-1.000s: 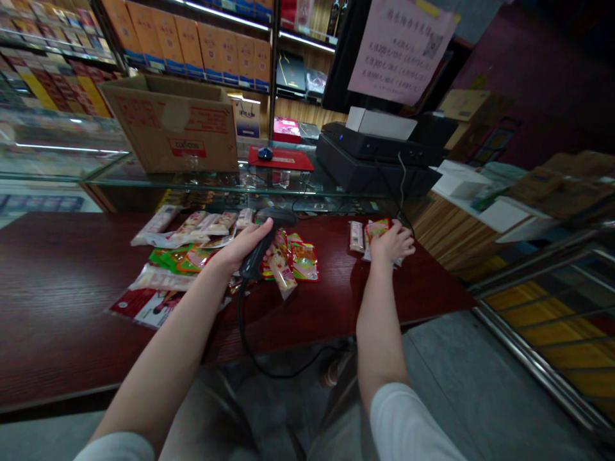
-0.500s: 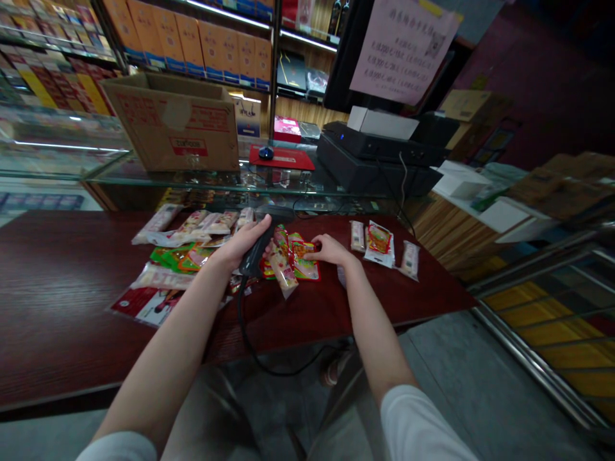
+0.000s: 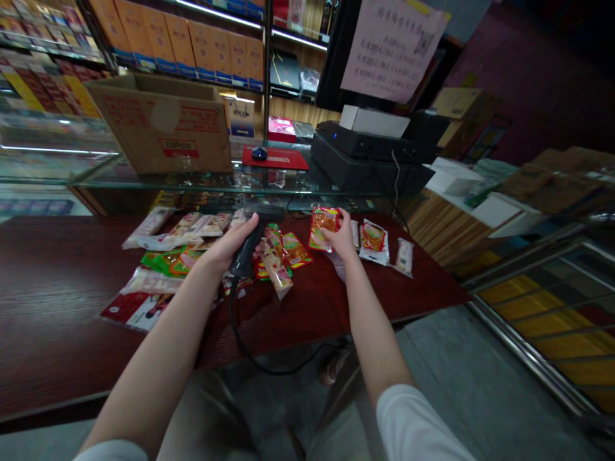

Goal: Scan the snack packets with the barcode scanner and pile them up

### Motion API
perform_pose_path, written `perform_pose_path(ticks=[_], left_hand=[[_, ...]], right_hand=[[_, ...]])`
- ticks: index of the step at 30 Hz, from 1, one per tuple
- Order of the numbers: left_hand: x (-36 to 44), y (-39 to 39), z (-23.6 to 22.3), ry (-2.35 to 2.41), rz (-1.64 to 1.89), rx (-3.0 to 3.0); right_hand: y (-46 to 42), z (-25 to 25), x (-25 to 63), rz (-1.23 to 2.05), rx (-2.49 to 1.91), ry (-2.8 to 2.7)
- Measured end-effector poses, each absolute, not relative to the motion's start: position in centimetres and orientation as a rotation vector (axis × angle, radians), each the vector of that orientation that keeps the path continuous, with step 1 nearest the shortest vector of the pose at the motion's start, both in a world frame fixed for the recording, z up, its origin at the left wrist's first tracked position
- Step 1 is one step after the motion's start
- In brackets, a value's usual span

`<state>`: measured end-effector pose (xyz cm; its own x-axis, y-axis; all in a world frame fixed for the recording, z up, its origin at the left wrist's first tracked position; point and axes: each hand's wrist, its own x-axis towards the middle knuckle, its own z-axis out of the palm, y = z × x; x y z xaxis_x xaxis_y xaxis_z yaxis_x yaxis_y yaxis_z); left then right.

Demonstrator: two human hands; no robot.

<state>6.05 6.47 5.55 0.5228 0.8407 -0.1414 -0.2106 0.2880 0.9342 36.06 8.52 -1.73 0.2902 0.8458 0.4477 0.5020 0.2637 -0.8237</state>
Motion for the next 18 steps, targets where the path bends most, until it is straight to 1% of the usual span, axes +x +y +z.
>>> perform_pose_path(ticks=[3, 6, 11, 18], left_hand=[[6.1, 6.5, 5.0, 0.699, 0.716, 1.112], [6.5, 6.4, 4.5, 0.654, 0.711, 1.165], [7.1, 6.3, 4.0, 0.63, 0.706, 1.233], [7.7, 5.6, 4.5, 0.66, 0.737, 1.249]], right_hand=[[8.7, -1.5, 35.3, 0.283, -1.426, -1.209], [8.3, -1.3, 34.1, 0.255, -1.434, -1.275], [7.5, -1.2, 31.8, 0.329, -1.338, -1.432], [7.3, -1.4, 30.8, 0.405, -1.311, -1.473]])
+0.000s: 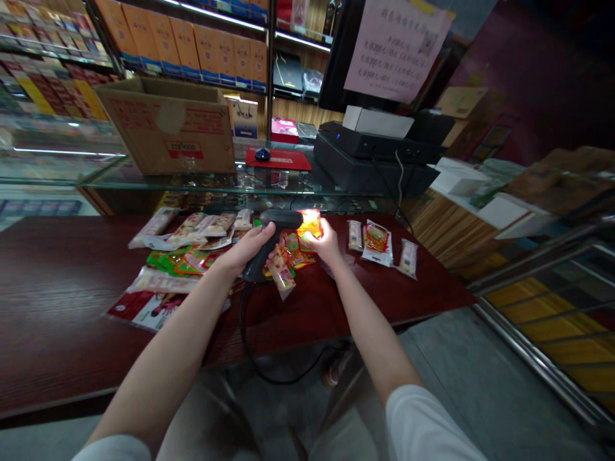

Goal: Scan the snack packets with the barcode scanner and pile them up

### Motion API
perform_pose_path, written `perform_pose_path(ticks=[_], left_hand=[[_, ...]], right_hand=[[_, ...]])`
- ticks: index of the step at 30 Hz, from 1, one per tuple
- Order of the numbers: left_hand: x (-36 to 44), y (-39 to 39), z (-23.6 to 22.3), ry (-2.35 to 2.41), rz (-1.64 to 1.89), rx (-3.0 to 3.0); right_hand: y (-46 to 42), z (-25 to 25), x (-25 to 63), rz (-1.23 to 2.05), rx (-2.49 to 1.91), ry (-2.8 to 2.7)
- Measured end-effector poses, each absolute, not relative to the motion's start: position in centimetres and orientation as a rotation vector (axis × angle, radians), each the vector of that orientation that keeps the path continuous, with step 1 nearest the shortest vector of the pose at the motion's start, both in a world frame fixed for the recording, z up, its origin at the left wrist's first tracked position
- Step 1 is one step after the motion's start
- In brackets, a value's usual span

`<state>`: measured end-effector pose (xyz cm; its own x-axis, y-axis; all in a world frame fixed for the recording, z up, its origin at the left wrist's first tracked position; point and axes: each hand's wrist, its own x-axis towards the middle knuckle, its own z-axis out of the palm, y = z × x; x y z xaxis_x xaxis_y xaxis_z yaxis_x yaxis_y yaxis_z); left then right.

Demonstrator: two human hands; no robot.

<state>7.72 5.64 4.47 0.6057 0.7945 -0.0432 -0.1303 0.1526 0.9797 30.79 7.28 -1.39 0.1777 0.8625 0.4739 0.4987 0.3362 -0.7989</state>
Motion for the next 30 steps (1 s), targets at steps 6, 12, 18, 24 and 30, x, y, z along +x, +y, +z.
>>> perform_pose_path(ticks=[6, 12, 18, 24, 30], left_hand=[[7.6, 5.7, 4.5, 0.644, 0.796, 1.223], [6.6, 6.5, 4.7, 0.711, 0.853, 1.165], [4.9, 6.9, 6.2, 0.887, 0.972, 1.128], [4.2, 7.5, 6.2, 1.013, 0.936, 1.093], [4.4, 8.2, 5.0, 1.0, 0.875, 1.059]], right_hand=[[7.4, -1.2, 31.2, 0.347, -1.381, -1.493], [7.5, -0.5, 34.2, 0.196, -1.413, -1.46], [6.0, 0.5, 40.7, -0.265, -1.951, -1.151], [5.4, 0.8, 40.9, -0.478, -2.033, -0.944], [7.4, -1.4, 34.1, 0.401, -1.664, -1.771]])
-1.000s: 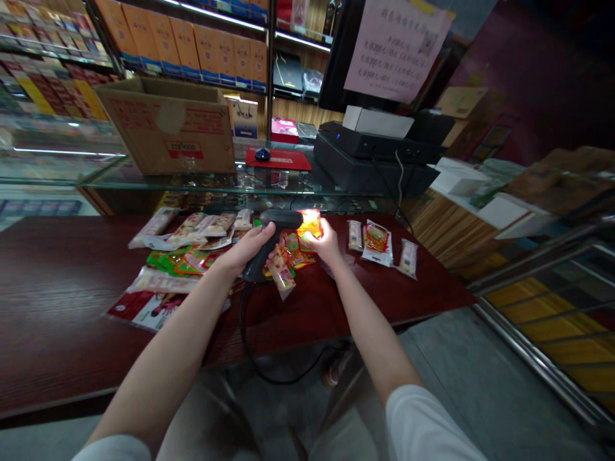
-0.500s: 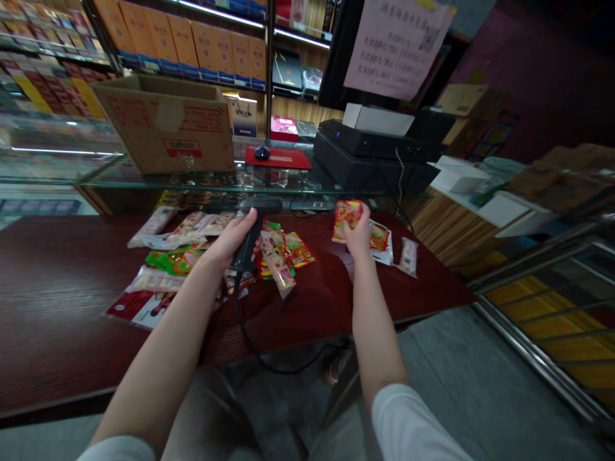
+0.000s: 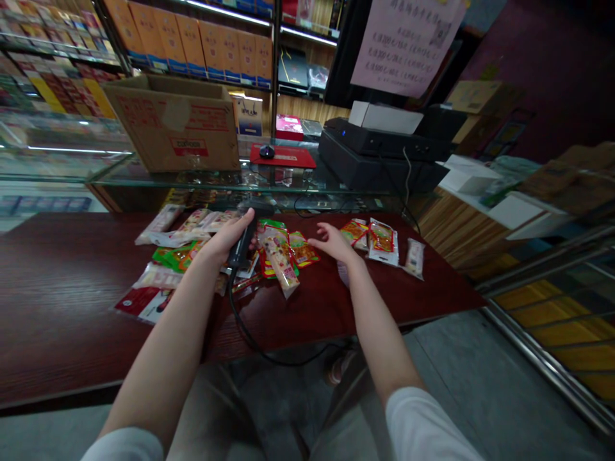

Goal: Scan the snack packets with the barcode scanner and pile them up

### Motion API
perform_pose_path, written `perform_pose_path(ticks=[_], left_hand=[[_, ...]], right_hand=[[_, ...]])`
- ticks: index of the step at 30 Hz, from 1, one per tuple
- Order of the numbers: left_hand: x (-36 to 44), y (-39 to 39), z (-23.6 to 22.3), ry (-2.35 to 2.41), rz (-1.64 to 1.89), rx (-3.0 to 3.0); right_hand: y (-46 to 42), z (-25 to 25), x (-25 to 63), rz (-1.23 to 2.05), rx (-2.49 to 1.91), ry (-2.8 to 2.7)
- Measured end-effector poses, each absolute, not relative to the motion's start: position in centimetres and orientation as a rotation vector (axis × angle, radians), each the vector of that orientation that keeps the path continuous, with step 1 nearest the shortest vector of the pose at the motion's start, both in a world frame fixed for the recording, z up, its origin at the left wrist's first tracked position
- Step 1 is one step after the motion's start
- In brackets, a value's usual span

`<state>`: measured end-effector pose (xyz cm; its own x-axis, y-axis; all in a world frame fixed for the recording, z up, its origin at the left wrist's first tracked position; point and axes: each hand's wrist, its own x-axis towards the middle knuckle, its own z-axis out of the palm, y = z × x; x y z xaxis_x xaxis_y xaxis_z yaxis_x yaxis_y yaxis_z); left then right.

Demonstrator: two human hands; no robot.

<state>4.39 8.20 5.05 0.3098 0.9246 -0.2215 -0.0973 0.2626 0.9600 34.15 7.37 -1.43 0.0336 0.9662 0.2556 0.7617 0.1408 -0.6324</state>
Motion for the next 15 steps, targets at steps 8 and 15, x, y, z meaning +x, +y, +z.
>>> perform_pose_path(ticks=[8, 15], left_hand=[[4.6, 7.6, 5.9, 1.048, 0.837, 0.981], [4.9, 7.1, 6.6, 1.095, 0.877, 0.988]], right_hand=[[8.1, -2.8, 31.4, 0.42, -1.915, -1.896], [8.7, -3.1, 33.5, 0.527, -1.866, -1.74]])
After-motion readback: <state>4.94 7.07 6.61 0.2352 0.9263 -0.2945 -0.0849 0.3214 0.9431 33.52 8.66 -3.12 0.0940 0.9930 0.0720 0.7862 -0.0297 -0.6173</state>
